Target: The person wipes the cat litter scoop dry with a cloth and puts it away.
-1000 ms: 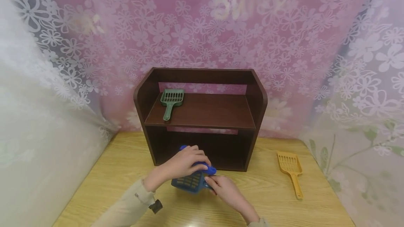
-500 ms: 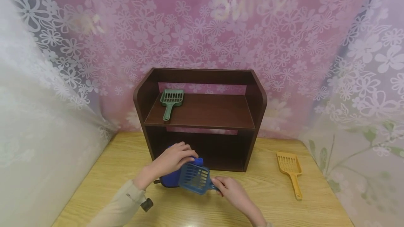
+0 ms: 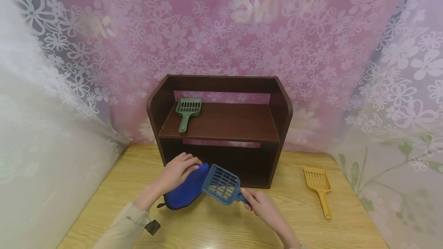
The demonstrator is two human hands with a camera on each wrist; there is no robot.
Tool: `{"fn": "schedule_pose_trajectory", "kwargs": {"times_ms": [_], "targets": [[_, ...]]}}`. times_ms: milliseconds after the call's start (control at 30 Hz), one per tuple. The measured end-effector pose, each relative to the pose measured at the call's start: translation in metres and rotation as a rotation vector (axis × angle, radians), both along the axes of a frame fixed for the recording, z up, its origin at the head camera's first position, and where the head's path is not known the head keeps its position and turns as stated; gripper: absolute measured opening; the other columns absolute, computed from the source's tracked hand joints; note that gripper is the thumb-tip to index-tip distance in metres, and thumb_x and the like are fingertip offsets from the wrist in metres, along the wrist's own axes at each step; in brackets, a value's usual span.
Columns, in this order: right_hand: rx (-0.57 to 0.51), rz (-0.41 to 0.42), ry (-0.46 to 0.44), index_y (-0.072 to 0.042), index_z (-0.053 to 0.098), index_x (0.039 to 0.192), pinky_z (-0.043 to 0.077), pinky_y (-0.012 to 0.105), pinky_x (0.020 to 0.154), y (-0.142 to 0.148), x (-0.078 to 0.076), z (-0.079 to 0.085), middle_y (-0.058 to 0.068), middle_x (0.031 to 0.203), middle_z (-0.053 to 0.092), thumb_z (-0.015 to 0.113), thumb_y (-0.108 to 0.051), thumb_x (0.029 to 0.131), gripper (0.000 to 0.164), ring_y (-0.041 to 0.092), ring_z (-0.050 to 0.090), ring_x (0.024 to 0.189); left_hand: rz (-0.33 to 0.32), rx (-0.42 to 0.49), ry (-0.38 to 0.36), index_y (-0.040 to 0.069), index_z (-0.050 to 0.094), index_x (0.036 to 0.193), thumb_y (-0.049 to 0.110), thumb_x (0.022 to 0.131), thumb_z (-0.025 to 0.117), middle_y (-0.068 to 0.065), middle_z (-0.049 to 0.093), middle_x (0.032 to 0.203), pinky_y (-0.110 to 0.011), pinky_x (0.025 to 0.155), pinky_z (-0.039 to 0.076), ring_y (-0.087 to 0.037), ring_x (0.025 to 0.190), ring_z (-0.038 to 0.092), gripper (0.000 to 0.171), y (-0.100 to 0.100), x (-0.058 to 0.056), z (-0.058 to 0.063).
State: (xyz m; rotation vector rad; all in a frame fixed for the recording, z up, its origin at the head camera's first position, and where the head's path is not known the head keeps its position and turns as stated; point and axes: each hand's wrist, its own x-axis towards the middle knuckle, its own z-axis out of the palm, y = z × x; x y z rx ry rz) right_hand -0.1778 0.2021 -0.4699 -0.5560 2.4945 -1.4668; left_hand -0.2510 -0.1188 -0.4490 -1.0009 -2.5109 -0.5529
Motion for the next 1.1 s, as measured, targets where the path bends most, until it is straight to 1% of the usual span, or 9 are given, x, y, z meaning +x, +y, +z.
{"fn": "schedule_pose_trajectory", "kwargs": {"times_ms": [67, 133, 300, 400, 533, 600, 800, 900, 1100], "targets": [[-0.094, 0.013, -0.030, 0.005, 0.063, 0.100, 0.025, 0.017, 0.043, 0.004, -0.001, 0.003, -0.003, 0.064, 0.044, 0.040, -0.025, 0.112, 0.039, 0.000, 0.029, 0.046, 0.013, 0.023, 0.005, 0.024, 0.070, 0.114, 0.023, 0.105, 0.056, 0.009, 0.065, 0.099, -0.027, 0.074, 0.046, -0.009, 0.084, 0.051, 0.016, -0.002, 0.002, -0.001], [-0.148, 0.026, -0.029, 0.008, 0.060, 0.101, 0.026, 0.016, 0.042, 0.007, -0.002, 0.007, -0.003, 0.064, 0.043, 0.038, -0.022, 0.112, 0.039, 0.000, 0.028, 0.045, 0.018, 0.041, 0.004, 0.024, 0.070, 0.114, 0.024, 0.106, 0.056, 0.009, 0.065, 0.100, -0.027, 0.075, 0.048, -0.009, 0.086, 0.053, 0.016, -0.003, 0.003, -0.001], [-0.166, 0.001, 0.031, 0.004, 0.056, 0.091, 0.027, 0.016, 0.041, 0.007, -0.004, 0.017, -0.005, 0.063, 0.043, 0.038, -0.021, 0.112, 0.038, 0.000, 0.029, 0.044, 0.013, 0.074, -0.008, 0.025, 0.069, 0.115, 0.027, 0.105, 0.056, 0.010, 0.065, 0.102, -0.027, 0.078, 0.050, -0.007, 0.090, 0.054, 0.016, -0.002, 0.007, -0.002], [-0.174, -0.019, 0.086, 0.005, 0.057, 0.089, 0.028, 0.017, 0.040, 0.006, -0.006, 0.024, -0.005, 0.062, 0.044, 0.038, -0.019, 0.112, 0.038, 0.000, 0.029, 0.044, 0.009, 0.081, -0.001, 0.025, 0.069, 0.114, 0.029, 0.105, 0.057, 0.011, 0.064, 0.101, -0.026, 0.077, 0.050, -0.006, 0.090, 0.054, 0.016, -0.001, 0.008, -0.003], [-0.208, -0.011, 0.155, 0.009, 0.063, 0.099, 0.027, 0.020, 0.036, 0.004, -0.011, 0.037, -0.001, 0.061, 0.045, 0.037, -0.015, 0.112, 0.038, 0.000, 0.028, 0.043, 0.010, 0.078, -0.001, 0.025, 0.069, 0.114, 0.030, 0.104, 0.057, 0.011, 0.064, 0.100, -0.024, 0.075, 0.050, -0.005, 0.089, 0.053, 0.016, 0.000, 0.009, -0.004], [-0.218, -0.014, 0.170, 0.009, 0.063, 0.099, 0.027, 0.022, 0.035, 0.002, -0.014, 0.045, 0.000, 0.062, 0.045, 0.036, -0.016, 0.112, 0.039, 0.000, 0.027, 0.042, 0.010, 0.079, -0.004, 0.025, 0.069, 0.114, 0.030, 0.104, 0.058, 0.012, 0.064, 0.101, -0.023, 0.075, 0.049, -0.005, 0.089, 0.053, 0.016, 0.001, 0.011, -0.004], [-0.267, -0.061, 0.165, 0.012, 0.061, 0.109, 0.028, 0.027, 0.033, -0.009, -0.027, 0.071, 0.002, 0.064, 0.046, 0.036, -0.027, 0.113, 0.047, 0.006, 0.028, 0.039, -0.003, 0.086, 0.002, 0.026, 0.069, 0.115, 0.030, 0.104, 0.057, 0.012, 0.063, 0.101, -0.023, 0.073, 0.048, -0.005, 0.087, 0.052, 0.016, 0.000, 0.014, -0.005], [-0.308, -0.108, 0.144, 0.010, 0.061, 0.112, 0.031, 0.028, 0.036, -0.015, -0.035, 0.083, 0.003, 0.064, 0.046, 0.036, -0.033, 0.112, 0.050, 0.009, 0.033, 0.040, -0.012, 0.094, 0.017, 0.025, 0.069, 0.114, 0.030, 0.104, 0.058, 0.012, 0.063, 0.100, -0.023, 0.074, 0.049, -0.005, 0.087, 0.052, 0.016, 0.000, 0.015, -0.006], [-0.378, -0.208, 0.089, 0.005, 0.054, 0.099, 0.034, 0.023, 0.043, -0.028, -0.054, 0.104, 0.001, 0.065, 0.048, 0.036, -0.041, 0.111, 0.051, 0.008, 0.037, 0.046, -0.015, 0.105, 0.024, 0.025, 0.069, 0.114, 0.030, 0.105, 0.057, 0.012, 0.064, 0.100, -0.024, 0.075, 0.050, -0.005, 0.088, 0.054, 0.016, -0.001, 0.016, -0.009]]}}
